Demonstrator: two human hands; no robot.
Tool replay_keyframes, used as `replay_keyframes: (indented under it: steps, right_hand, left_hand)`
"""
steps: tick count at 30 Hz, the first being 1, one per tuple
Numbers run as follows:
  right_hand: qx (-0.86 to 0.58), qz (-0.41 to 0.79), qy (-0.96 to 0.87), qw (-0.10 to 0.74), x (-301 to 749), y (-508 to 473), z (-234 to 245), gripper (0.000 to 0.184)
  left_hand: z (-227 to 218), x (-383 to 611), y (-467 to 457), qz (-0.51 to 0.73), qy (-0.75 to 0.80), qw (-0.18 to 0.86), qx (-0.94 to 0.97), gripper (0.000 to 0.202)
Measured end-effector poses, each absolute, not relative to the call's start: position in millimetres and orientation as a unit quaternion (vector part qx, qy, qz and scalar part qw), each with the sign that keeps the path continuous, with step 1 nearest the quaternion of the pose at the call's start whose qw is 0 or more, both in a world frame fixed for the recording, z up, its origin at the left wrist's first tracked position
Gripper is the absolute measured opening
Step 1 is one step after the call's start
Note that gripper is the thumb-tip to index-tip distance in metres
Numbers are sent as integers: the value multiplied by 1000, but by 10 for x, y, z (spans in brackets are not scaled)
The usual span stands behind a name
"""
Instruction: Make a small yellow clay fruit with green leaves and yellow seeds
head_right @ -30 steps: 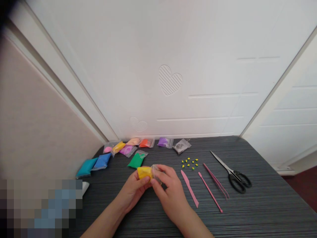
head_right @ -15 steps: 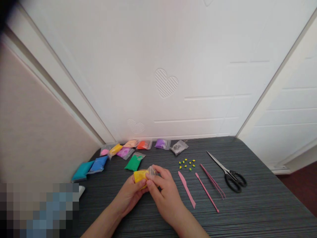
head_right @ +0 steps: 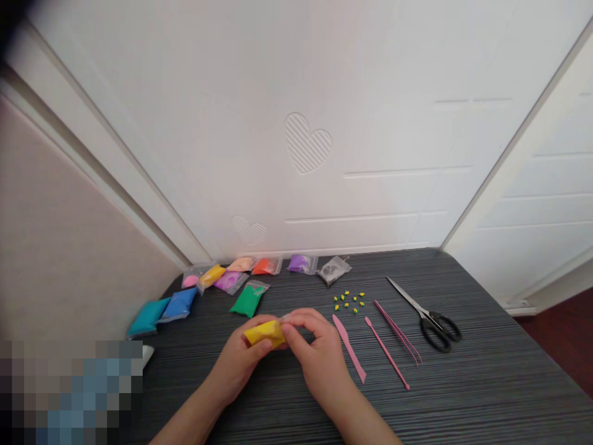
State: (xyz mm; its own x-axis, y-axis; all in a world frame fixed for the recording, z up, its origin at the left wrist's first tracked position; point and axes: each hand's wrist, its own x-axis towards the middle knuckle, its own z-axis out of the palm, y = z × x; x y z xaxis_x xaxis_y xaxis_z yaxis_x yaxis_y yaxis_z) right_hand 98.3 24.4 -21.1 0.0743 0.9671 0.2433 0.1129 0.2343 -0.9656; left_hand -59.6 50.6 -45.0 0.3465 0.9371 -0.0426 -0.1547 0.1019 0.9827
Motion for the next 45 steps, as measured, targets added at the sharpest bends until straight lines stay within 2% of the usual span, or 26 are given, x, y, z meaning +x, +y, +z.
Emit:
replay_keyframes:
  steps: [6,12,17,20,23,29,36,45]
  right_hand:
    - [-479,416,-528,565,985,250,-229,11]
    - [-476,458,-481,577,969,262,-268,13]
    - [-470,490,-442,586,954,275,-260,20]
    - [-469,511,-438,572,970,279,-243,31]
    - [-473,525,-453,544,994,281,-244,25]
    - [-482,501,-485,531,1019,275,-280,18]
    - [-488,485,-516,510,1007,311,-346,23]
    - [-522,409,-573,481,993,290,-347,18]
  left_hand:
    - [-437,-619,498,401,421,607,542,24]
    - [-459,-581,489,416,396,651,497,25]
    - [-442,-600,481,403,413,642,505,27]
    - [-413,-611,486,393,423,625,526,27]
    - [-393,-612,491,382,427,616,542,26]
    - [-381,-609,493,366,448,585,568,25]
    - [-370,-626,513,376,456,580,561,27]
    - [-338,-615,505,384,454,585,551,26]
